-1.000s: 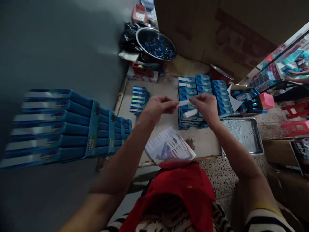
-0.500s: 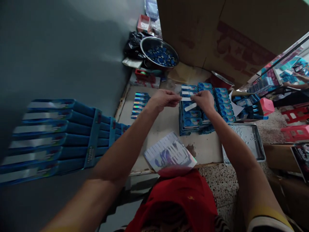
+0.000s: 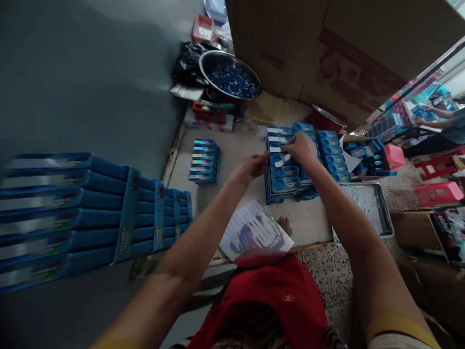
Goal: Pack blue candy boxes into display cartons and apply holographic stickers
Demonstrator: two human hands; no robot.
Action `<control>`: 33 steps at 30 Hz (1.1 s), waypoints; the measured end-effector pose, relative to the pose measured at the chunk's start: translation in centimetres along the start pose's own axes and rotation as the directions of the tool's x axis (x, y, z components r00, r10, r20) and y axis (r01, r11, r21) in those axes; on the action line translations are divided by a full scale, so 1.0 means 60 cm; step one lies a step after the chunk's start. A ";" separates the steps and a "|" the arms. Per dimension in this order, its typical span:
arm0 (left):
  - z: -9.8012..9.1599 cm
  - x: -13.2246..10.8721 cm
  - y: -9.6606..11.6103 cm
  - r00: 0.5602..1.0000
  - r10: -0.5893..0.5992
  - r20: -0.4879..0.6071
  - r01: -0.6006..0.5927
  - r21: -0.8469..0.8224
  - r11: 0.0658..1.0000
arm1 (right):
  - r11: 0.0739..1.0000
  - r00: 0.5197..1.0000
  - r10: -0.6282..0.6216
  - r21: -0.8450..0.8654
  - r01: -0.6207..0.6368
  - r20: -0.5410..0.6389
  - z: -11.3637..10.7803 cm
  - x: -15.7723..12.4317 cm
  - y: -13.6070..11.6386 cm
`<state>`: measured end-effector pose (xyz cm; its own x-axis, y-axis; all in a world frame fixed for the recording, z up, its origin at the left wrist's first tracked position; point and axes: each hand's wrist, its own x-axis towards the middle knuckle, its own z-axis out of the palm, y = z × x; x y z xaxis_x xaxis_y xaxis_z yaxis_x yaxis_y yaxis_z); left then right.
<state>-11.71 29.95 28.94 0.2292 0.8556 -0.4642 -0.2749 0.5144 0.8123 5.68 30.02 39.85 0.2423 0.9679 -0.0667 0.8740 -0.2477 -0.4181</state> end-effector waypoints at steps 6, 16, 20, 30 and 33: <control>-0.003 -0.057 0.014 0.923 0.283 -0.261 -0.266 0.097 0.959 | 0.950 0.997 0.008 0.311 0.018 -0.081 -0.037 -0.030 0.002; 0.037 -0.186 0.060 0.970 0.217 0.106 -0.212 -0.060 0.975 | 0.871 0.995 -0.062 0.483 0.091 -0.075 -0.058 -0.078 -0.050; 0.024 -0.184 0.070 0.968 0.241 0.074 -0.237 -0.054 0.970 | 0.805 0.998 -0.039 0.593 -0.001 0.054 -0.061 -0.087 -0.040; -0.013 -0.134 0.105 0.983 0.169 0.067 -0.179 0.206 0.962 | 0.795 0.994 -0.055 0.607 -0.017 0.099 -0.043 -0.075 0.001; -0.011 -0.114 0.100 0.989 0.142 0.032 -0.145 0.248 0.958 | 0.847 0.997 -0.065 0.531 0.028 0.052 -0.028 -0.066 0.009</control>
<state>-15.56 27.24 36.77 0.2177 0.9175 -0.3328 -0.0652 0.3539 0.9330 5.90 25.99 41.40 0.1626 0.9829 -0.0864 0.5235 -0.1602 -0.8368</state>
